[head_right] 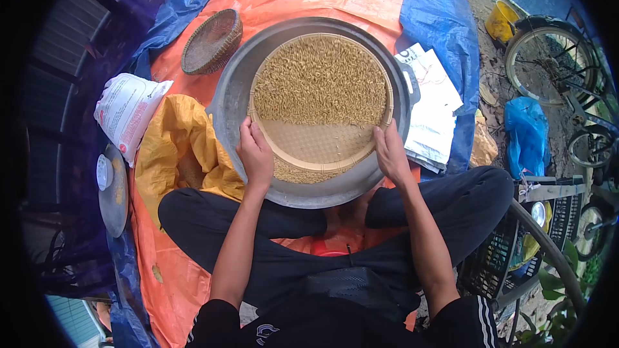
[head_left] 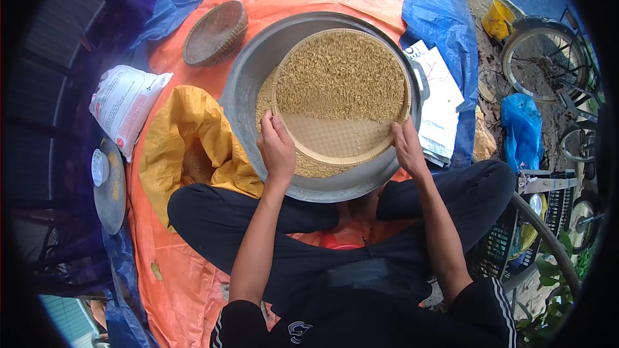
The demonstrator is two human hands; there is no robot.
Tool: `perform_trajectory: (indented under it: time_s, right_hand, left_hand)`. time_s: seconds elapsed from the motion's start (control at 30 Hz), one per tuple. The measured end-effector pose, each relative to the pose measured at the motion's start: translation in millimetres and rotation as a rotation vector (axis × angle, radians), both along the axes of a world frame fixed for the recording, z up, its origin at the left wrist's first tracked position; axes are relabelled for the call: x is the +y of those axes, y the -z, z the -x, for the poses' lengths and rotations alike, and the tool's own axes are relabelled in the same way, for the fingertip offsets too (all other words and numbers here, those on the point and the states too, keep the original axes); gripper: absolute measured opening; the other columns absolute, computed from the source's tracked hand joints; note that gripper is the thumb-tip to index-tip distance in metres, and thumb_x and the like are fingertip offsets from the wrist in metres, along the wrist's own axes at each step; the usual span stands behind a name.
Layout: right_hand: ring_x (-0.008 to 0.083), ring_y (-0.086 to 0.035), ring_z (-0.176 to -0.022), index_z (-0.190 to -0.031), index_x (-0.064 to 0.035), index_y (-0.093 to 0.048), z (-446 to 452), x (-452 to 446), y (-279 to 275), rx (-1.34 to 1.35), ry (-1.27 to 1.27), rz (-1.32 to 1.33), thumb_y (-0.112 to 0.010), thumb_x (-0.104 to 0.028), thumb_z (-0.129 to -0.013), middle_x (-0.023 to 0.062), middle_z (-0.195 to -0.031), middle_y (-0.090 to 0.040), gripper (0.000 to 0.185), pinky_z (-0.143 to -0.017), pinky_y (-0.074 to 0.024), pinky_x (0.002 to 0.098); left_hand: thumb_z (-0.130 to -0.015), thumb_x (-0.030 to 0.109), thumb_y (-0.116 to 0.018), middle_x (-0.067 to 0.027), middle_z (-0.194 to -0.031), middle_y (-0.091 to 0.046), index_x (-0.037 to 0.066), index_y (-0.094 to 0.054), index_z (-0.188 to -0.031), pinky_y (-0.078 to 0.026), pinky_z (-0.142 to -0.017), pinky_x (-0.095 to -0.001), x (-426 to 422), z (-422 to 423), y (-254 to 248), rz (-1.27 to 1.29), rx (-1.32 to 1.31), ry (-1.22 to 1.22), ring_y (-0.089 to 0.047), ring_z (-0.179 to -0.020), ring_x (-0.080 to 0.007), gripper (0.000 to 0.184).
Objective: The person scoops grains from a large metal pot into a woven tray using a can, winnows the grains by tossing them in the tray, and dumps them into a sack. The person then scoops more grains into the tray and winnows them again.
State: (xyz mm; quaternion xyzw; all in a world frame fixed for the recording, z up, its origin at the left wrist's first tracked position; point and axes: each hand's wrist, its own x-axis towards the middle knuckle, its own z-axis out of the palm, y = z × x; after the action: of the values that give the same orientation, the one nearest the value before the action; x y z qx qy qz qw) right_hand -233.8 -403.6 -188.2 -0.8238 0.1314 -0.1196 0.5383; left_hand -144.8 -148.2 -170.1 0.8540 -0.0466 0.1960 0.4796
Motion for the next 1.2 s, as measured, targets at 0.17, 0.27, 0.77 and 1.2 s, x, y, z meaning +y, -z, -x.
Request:
perform_trajectory:
  time_s: [0.17,0.27,0.77,1.2]
  right_hand:
    - [0.0224,-0.053,-0.081,-0.107,0.0056,-0.046,5,-9,12,0.204,-0.012,-0.025,-0.038,-0.019,-0.101,0.0155,-0.086,-0.055,0.027,-0.077,-0.0437,0.035]
    - [0.0224,-0.054,-0.081,-0.106,0.0054,-0.047,7,-12,9,0.314,-0.02,-0.062,-0.038,-0.019,-0.101,0.0154,-0.087,-0.055,0.026,-0.078,-0.0437,0.0351]
    - [0.0212,-0.053,-0.075,-0.097,0.0059,-0.046,5,-14,16,0.332,-0.043,-0.066,-0.042,-0.021,-0.097,0.0145,-0.078,-0.054,0.028,-0.071,-0.0438,0.0368]
    - [0.0088,-0.045,-0.06,-0.09,0.0028,-0.051,0,-15,28,0.279,0.072,-0.187,-0.042,-0.026,-0.099,0.0023,-0.068,-0.049,0.031,-0.054,-0.0383,0.0276]
  left_hand:
    - [-0.096,0.012,-0.043,-0.0261,-0.077,-0.062,-0.007,-0.056,-0.103,-0.044,-0.066,-0.0482,4,-3,18,-0.133,0.171,0.057,-0.061,-0.076,-0.0435,0.024]
    - [-0.095,0.009,-0.043,-0.0257,-0.075,-0.061,-0.007,-0.055,-0.103,-0.043,-0.064,-0.0491,4,-3,21,-0.166,0.213,0.092,-0.06,-0.073,-0.0438,0.021]
    - [-0.096,0.014,-0.043,-0.0263,-0.079,-0.062,-0.006,-0.057,-0.102,-0.043,-0.067,-0.0499,4,-2,23,-0.199,0.232,0.076,-0.061,-0.079,-0.0443,0.025]
    - [-0.095,0.016,-0.045,-0.026,-0.08,-0.064,-0.007,-0.059,-0.094,-0.046,-0.073,-0.0476,6,1,30,-0.179,0.439,0.071,-0.062,-0.081,-0.0427,0.027]
